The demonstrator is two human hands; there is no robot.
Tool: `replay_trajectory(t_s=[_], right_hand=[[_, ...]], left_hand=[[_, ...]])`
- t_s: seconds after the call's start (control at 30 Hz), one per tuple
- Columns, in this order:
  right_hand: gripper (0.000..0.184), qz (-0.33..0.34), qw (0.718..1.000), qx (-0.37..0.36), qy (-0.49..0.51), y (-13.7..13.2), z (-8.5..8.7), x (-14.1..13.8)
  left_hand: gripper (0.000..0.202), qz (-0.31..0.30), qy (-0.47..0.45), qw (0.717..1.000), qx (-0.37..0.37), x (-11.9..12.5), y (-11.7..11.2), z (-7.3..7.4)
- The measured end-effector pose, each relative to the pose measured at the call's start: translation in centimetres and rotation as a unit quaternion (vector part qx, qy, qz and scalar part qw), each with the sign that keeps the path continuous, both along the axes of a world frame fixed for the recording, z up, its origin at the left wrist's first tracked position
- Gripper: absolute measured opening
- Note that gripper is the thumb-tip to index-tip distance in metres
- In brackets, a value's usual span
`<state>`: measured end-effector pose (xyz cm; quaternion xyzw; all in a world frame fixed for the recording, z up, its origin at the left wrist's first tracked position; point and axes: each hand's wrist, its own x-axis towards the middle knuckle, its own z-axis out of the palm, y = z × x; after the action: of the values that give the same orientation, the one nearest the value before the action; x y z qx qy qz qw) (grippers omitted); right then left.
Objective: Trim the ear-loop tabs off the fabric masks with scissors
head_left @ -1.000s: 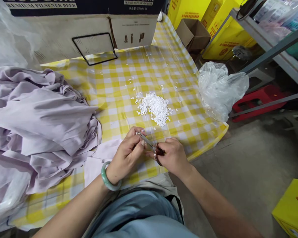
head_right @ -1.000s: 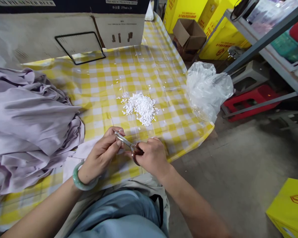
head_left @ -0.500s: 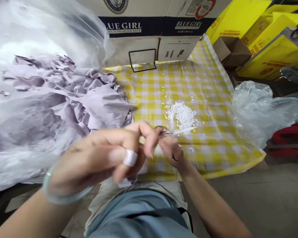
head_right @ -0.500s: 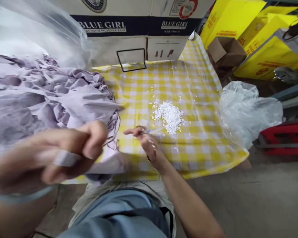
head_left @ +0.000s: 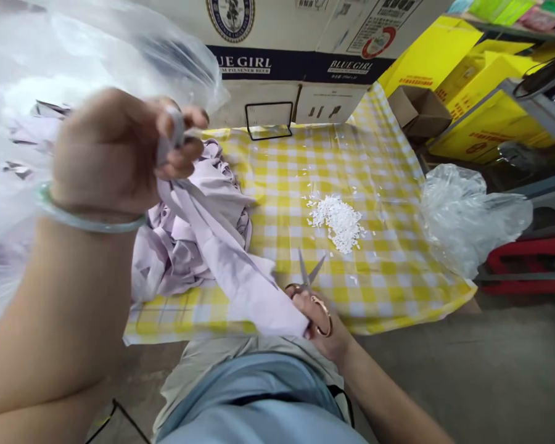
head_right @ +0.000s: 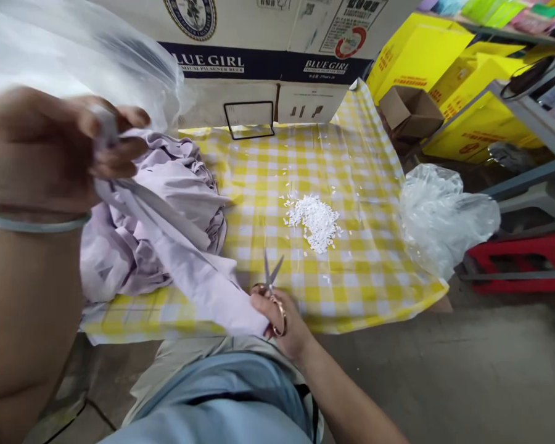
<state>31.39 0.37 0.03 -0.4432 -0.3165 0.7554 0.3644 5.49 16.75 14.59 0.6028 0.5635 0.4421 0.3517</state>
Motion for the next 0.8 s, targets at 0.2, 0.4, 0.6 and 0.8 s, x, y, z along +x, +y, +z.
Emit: replay_trajectory(t_s=[0.2,0.4,0.6,0.8], right_hand=[[0.029,-0.144,0.985,0.070,-0.058,0.1,1.5,2.6],[0.016,-0.057,0.978,0.166,-0.109,-1.8,3.6,0.9],[0.009,0.047,0.949,0.254,-0.181,-2.9,2.4,-0.4],[0.018,-0.068,0.885,0.382,-0.258,3.7,2.1,0.3]], left_hand=[[0.011,0.046,0.156,0.981,0.107,1.7,-2.6,-4.7],[0.034,-0.297,-0.135,0.897,-0.298,7.5,-13.2,-9.7],[0.026,-0.070,-0.453,0.791,-0.406,9.0,-14.9,-11.2],[0.031,-0.133,-0.395,0.834,-0.361,6.9,-14.5,-9.8]])
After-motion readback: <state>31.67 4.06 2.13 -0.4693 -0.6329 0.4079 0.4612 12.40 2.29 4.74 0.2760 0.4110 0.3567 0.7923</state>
